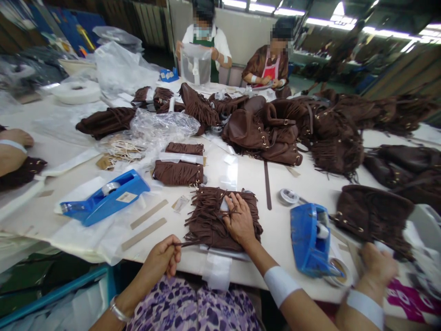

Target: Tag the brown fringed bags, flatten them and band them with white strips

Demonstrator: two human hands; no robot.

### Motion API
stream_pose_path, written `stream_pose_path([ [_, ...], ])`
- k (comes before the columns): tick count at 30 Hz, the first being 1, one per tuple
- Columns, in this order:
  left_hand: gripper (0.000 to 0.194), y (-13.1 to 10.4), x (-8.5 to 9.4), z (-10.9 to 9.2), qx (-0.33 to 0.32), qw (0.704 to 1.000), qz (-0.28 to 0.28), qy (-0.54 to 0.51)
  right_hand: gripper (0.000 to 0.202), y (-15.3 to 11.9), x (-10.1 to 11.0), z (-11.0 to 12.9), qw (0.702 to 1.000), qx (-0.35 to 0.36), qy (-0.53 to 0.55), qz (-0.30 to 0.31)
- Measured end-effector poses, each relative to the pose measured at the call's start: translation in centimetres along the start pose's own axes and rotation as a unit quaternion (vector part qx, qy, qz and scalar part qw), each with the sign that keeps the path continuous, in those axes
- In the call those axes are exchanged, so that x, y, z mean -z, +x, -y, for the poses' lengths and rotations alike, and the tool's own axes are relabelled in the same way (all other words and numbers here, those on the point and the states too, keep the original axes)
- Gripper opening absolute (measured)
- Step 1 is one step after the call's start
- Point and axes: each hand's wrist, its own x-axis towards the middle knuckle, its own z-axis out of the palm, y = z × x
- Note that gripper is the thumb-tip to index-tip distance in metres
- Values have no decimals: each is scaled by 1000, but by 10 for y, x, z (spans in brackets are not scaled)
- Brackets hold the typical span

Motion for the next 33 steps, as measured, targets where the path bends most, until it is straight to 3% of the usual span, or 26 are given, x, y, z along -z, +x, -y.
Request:
stream_pose_path([
  [5,9,8,-3,6,-62,993,-91,49,61,0,0,0,1000,0,7,1],
  [9,10,10,-8,1,-119,983,-138,6,60,0,0,0,1000,-1,9,-3],
  [13,22,10,-7,-5,-81,988,-75,-109,62,-1,2,1,1000,-7,5,4],
  [16,26,9,1,-10,-26,959,-33,-281,62,-1,2,1,1000,-7,4,7],
  [18,22,9,6,-11,-2,942,-16,-336,61,-1,1,1,1000,-10,3,4],
  [23,23,13,9,-5,-7,963,25,-269,60,-2,1,0,1000,-12,8,-2],
  [30,40,21,-14,0,16,980,-16,-199,60,-2,2,1,1000,-13,7,-2],
  [33,43,23,-5,-4,-2,980,-59,-189,60,-2,1,1,1000,-13,4,-4],
])
